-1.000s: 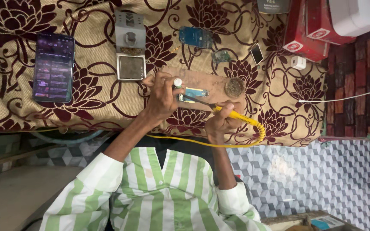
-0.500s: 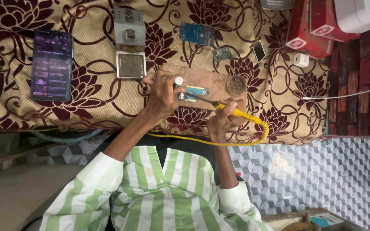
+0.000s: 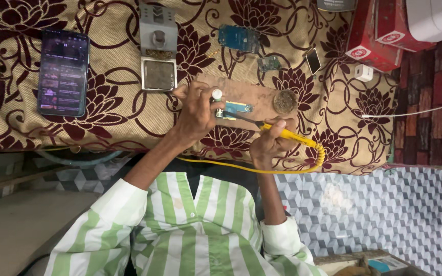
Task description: The person uses a soldering iron and solder wire to apply solder to a small blue circuit board. They repeatedly heat the board and feed solder to create joints while holding the board steady with their left hand.
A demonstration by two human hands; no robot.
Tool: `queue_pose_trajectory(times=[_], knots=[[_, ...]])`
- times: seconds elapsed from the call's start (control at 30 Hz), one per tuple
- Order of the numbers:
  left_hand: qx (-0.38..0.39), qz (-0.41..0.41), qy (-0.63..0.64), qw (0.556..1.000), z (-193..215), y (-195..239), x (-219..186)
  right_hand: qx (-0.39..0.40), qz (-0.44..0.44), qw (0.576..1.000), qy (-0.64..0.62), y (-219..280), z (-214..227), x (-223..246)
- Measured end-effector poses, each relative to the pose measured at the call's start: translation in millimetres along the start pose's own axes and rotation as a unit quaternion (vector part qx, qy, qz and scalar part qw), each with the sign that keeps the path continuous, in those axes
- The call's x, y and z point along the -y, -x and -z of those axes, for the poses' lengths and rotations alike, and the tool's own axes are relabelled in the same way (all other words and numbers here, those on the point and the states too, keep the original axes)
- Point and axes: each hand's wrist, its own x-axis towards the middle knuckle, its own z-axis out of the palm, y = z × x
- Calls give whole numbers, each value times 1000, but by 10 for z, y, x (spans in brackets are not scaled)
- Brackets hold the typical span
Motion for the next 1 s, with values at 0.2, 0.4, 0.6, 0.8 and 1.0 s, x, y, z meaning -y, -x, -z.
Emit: queue_pose_trajectory(times=[0.2, 0.4, 0.6, 0.8, 1.0], knots=[[5, -12, 18, 1000, 92, -65, -61, -6, -44, 996, -82, 65, 45, -73], [23, 4, 21, 1000, 60, -39, -39, -17, -48, 995, -87, 75, 33, -102], [41, 44, 74, 995, 31, -7, -32, -19, -27, 998, -45, 91, 5, -96], [-8, -12, 16, 1000, 45, -63, -53, -9, -25, 999, -37, 116, 22, -111], [21, 12, -6, 1000, 66, -48, -43, -11, -35, 997, -72, 83, 18, -145]])
